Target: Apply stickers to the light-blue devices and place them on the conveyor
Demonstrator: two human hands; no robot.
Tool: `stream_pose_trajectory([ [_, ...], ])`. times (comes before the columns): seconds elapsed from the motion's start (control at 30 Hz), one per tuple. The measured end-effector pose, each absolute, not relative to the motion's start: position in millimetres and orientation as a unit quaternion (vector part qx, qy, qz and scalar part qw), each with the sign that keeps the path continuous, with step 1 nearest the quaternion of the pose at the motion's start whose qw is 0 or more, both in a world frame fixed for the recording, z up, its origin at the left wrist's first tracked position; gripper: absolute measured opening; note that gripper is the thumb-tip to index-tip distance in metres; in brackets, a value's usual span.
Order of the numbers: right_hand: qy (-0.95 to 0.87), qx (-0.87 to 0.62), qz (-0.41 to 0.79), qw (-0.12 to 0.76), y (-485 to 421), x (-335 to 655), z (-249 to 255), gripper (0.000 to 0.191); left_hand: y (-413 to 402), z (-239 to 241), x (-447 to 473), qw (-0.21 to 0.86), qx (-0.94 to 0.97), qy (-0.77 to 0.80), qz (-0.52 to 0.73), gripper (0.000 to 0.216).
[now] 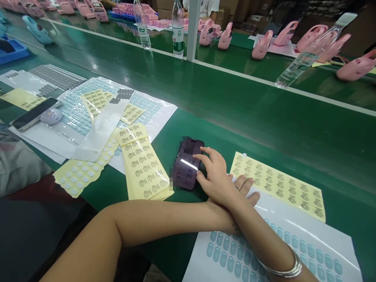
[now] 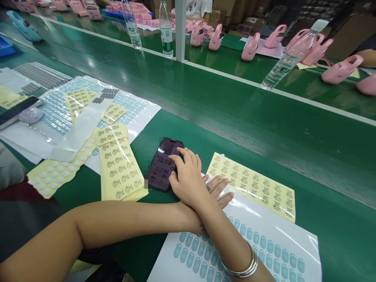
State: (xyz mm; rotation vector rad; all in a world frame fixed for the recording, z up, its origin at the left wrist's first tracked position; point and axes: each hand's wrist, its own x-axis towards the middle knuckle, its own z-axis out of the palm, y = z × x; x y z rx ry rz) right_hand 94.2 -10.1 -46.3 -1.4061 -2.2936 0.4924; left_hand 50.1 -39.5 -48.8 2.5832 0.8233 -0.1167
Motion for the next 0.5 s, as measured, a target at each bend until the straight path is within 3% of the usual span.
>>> stream_pose_trajectory([
  [0.23,-0.835,-0.48,0.174,0.205,-12.5,94.4,-42.6,0.026,-40.8,-49.9,51.8,0.201,0.931,0.303,-0.033,0.06],
  [0.5,-0.827,-0.493,0.14,0.231,-10.2,94.0,-48.9,0.032,-40.5,-49.8,51.9,0.197,0.932,0.299,-0.052,0.063],
])
